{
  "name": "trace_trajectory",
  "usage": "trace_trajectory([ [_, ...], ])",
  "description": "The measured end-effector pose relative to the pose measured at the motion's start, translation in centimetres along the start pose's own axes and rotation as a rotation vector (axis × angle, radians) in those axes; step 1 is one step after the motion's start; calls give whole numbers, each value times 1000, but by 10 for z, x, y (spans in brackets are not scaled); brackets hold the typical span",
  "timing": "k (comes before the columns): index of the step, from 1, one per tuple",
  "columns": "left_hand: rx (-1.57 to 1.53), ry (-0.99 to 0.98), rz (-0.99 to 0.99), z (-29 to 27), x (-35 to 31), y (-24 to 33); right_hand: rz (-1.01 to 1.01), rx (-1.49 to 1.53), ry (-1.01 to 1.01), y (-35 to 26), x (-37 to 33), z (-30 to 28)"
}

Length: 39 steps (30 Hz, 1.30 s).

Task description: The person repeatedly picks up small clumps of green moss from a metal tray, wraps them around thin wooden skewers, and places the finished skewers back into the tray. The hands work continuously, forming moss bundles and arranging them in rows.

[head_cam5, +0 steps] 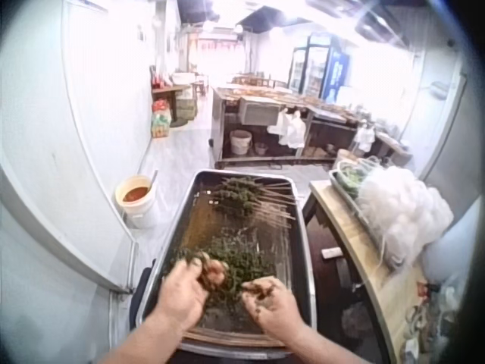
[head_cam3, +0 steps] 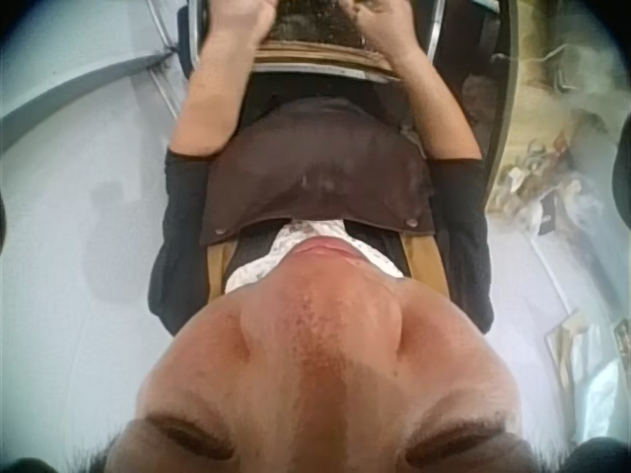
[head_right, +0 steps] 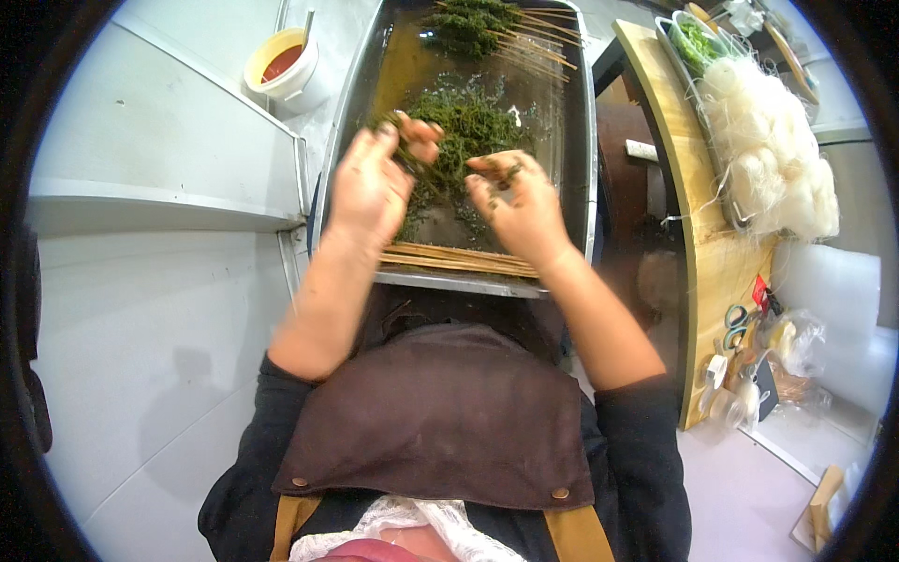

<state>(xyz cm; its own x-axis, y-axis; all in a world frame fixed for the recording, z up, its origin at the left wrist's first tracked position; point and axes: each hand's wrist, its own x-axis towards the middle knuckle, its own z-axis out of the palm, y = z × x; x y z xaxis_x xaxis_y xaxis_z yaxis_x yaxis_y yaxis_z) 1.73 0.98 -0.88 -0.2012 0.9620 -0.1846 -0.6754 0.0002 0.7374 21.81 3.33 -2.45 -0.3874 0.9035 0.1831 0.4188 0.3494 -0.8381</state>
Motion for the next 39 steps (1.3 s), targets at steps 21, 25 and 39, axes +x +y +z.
trace_trajectory([
  [21,259,-53,299,-26,27,49,338,199,-324,4,41,-35],
  [25,230,-157,316,-20,28,59,252,596,-209,-44,60,-78],
  [39,-52,-331,128,64,16,28,-2,400,-26,-101,89,-53],
])
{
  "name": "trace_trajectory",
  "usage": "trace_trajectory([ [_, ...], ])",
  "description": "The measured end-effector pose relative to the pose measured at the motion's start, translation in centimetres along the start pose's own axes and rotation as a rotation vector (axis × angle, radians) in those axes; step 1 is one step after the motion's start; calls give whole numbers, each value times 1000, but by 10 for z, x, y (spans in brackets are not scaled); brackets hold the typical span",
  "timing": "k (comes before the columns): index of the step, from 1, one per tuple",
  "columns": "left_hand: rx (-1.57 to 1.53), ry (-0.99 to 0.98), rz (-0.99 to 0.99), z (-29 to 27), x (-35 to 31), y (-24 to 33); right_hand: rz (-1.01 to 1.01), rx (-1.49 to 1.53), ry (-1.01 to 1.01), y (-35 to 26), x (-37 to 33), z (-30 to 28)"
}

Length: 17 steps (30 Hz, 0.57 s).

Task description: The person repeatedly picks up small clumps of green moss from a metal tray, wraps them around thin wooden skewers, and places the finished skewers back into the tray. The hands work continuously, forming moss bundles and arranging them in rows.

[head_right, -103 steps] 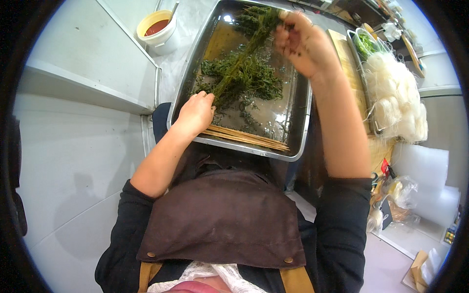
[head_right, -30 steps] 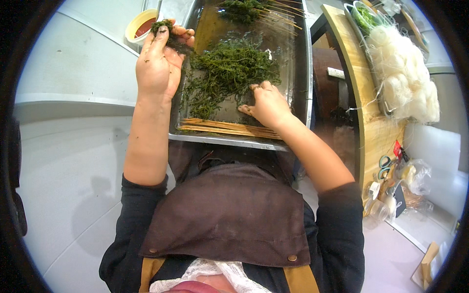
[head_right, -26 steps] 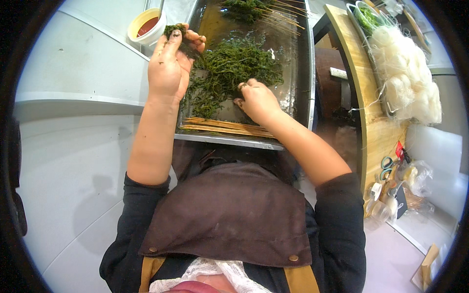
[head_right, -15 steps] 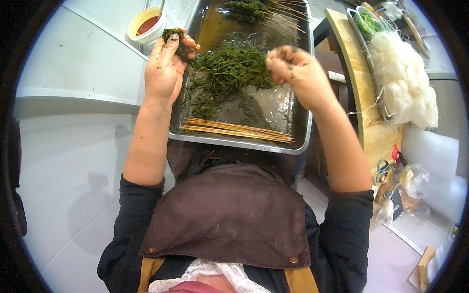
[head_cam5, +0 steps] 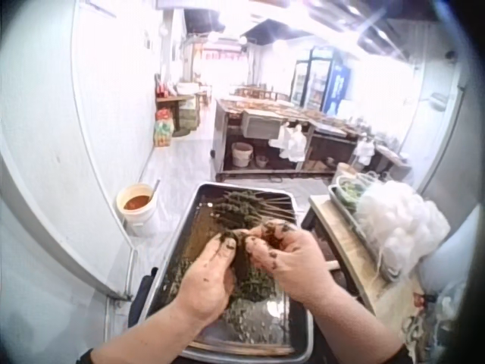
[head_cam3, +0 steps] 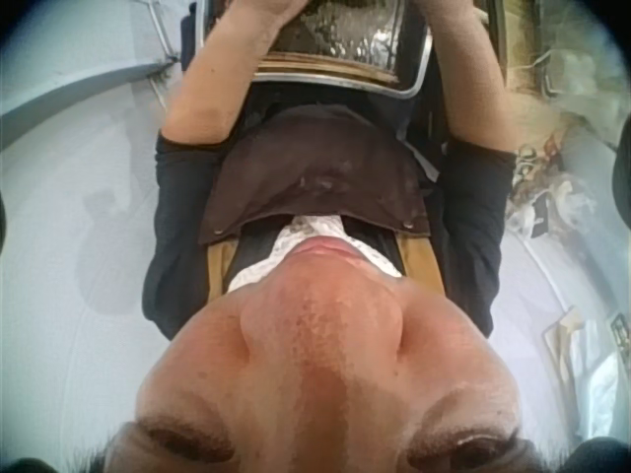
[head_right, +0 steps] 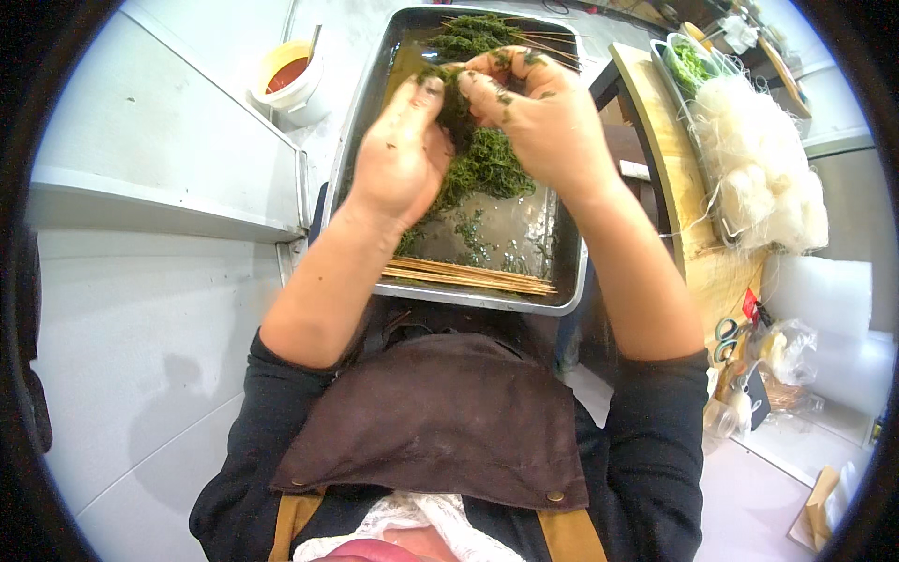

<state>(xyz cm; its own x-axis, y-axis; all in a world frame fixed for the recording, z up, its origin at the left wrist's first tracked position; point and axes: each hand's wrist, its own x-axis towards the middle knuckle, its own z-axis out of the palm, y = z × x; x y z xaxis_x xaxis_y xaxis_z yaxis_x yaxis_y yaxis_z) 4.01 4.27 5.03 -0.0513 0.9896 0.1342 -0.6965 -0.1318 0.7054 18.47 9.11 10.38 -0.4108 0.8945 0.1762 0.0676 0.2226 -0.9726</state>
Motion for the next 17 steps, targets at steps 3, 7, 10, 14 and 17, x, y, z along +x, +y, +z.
trace_trajectory([
  [3,-52,47,-20,5,-10,-20,-135,-391,52,16,-4,13],
  [7,-160,183,-83,0,-22,-33,-90,-525,-114,16,-12,6],
  [10,-139,213,-116,-12,-26,-31,17,-386,-76,14,-27,-7],
  [14,-207,126,-50,-26,-23,-29,14,-278,26,51,-44,-5],
  [17,-196,109,-78,-28,-23,-32,-18,-65,-191,105,-54,13],
])
